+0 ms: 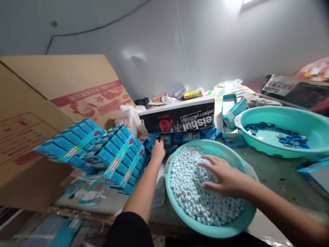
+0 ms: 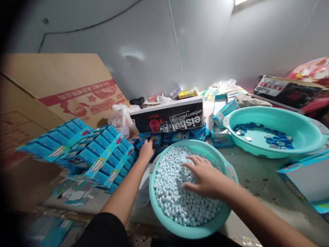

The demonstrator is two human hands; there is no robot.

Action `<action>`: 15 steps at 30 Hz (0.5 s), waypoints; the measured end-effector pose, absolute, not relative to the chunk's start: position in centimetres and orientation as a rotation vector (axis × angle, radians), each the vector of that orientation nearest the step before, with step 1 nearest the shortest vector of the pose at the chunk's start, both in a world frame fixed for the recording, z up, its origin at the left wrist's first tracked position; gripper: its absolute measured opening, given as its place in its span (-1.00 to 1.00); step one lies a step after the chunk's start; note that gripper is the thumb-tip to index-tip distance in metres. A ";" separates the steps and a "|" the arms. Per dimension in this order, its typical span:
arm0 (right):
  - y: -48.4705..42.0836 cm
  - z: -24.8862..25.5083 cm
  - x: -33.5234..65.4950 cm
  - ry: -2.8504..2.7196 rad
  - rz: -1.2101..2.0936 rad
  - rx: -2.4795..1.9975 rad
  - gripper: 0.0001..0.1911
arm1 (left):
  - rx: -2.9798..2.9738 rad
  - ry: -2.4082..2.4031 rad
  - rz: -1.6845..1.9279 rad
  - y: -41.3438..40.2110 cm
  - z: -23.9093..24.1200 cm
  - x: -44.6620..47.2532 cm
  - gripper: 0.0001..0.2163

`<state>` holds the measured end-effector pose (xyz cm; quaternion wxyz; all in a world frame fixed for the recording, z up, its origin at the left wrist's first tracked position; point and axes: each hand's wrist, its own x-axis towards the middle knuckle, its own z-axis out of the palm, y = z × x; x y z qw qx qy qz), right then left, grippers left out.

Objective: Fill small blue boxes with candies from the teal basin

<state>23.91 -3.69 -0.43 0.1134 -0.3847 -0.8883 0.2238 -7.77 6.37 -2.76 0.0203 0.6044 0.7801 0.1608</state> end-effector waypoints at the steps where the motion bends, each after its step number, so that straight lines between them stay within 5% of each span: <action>1: -4.5 -0.4 23.2 -2.652 0.613 -1.059 -0.26 | 1.868 2.434 0.543 5.9 -2.7 -8.1 -0.41; 5: -6.8 -1.6 20.6 -2.766 0.438 -0.854 -0.30 | 1.749 2.550 0.832 3.2 -1.7 -9.3 -0.64; 9: -5.1 -2.7 20.7 -2.813 0.309 -0.830 -0.43 | 1.538 2.642 1.227 -1.0 -0.4 -8.2 -0.57; 13: -1.3 -2.0 22.2 -2.895 0.151 -0.900 -0.51 | 1.384 2.053 2.018 -3.7 0.9 -3.0 -0.65; 15: -0.4 -1.2 22.4 -2.923 0.090 -0.971 -0.54 | 1.306 1.701 2.119 -3.9 1.3 0.2 -0.68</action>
